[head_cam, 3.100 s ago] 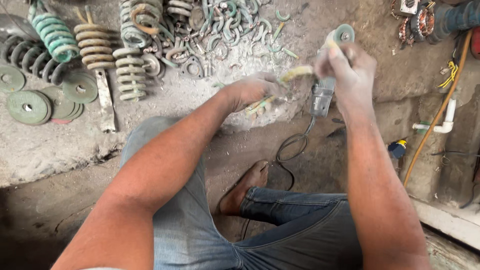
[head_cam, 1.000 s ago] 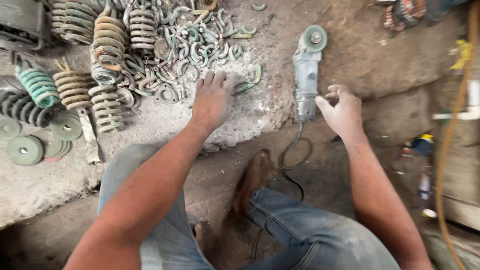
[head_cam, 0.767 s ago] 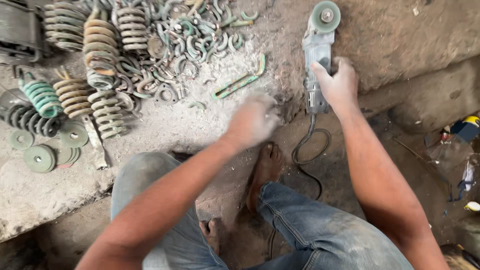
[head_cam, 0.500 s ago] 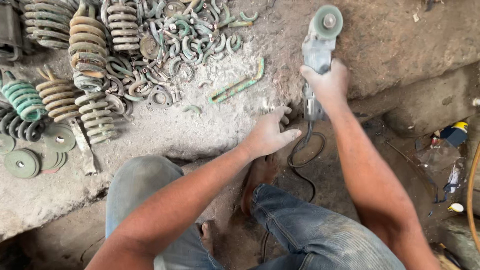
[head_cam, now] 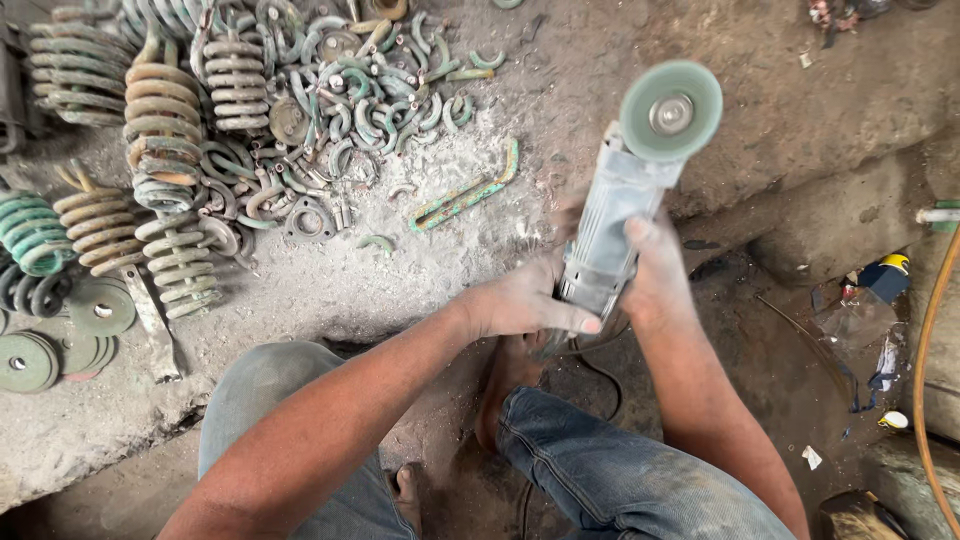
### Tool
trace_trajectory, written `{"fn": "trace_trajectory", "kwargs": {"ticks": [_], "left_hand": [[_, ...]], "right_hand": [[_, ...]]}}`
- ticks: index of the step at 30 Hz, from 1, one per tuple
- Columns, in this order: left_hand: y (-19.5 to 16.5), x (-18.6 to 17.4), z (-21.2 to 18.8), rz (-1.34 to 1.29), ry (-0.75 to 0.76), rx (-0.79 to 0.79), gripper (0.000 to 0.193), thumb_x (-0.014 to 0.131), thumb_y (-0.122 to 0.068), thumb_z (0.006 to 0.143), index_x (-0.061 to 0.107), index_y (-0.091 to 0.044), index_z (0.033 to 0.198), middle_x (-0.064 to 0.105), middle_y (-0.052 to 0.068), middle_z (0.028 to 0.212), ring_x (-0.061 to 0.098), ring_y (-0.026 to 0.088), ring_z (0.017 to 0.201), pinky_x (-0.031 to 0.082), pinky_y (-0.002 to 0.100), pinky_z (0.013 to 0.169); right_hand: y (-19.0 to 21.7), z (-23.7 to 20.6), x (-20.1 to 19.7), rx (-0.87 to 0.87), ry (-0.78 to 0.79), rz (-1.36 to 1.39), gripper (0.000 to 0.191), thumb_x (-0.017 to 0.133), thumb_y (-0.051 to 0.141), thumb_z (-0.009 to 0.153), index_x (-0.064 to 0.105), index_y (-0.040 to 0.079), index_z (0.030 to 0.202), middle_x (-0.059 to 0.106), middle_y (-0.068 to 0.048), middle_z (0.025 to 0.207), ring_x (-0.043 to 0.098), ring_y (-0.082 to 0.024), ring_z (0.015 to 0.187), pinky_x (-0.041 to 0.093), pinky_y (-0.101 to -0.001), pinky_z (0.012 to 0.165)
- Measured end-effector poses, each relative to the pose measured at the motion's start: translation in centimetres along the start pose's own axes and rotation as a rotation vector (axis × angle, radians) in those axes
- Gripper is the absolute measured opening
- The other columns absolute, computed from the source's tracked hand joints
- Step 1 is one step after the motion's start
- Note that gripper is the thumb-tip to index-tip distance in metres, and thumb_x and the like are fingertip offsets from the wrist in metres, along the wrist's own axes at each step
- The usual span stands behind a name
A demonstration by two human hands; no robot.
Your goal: The person sits on the floor and uses an angle grinder to grind and smooth various metal parts, including springs and curved metal pieces. The person handles each part individually, grinding them against a concrete block before placing them back into a pile.
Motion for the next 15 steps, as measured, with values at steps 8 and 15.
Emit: {"fn": "trace_trajectory", "kwargs": {"ticks": [8, 15], "left_hand": [[-0.2, 2.0, -2.5, 0.273, 0.059, 0.580, 0.076, 0.085, -0.014, 0.088, 0.041, 0.010, 0.146, 0.062, 0.029, 0.134, 0.060, 0.038, 0.119, 0.048, 0.047, 0.098], [8.1, 3.9, -0.9, 0.164, -0.016, -0.200, 0.064, 0.072, -0.015, 0.079, 0.049, 0.000, 0.137, 0.073, 0.018, 0.101, 0.072, 0.027, 0.079, 0.063, 0.043, 0.076]], "right_hand": [[-0.8, -4.1, -2.0, 0.024, -0.028, 0.065, 0.052, 0.080, 0.024, 0.084, 0.058, 0.004, 0.126, 0.065, -0.014, 0.105, 0.067, -0.033, 0.103, 0.058, -0.0508, 0.096], [-2.3, -6.8, -4.6, 0.012, -0.177, 0.096, 0.044, 0.082, 0.017, 0.088, 0.056, 0.006, 0.123, 0.064, -0.014, 0.103, 0.068, -0.032, 0.100, 0.061, -0.0517, 0.087]]}}
Point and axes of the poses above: each hand's wrist, its own z-axis towards the middle knuckle, its own x-axis out of the palm, y = z × x, the point moved 8 cm from there along z, towards the middle knuckle
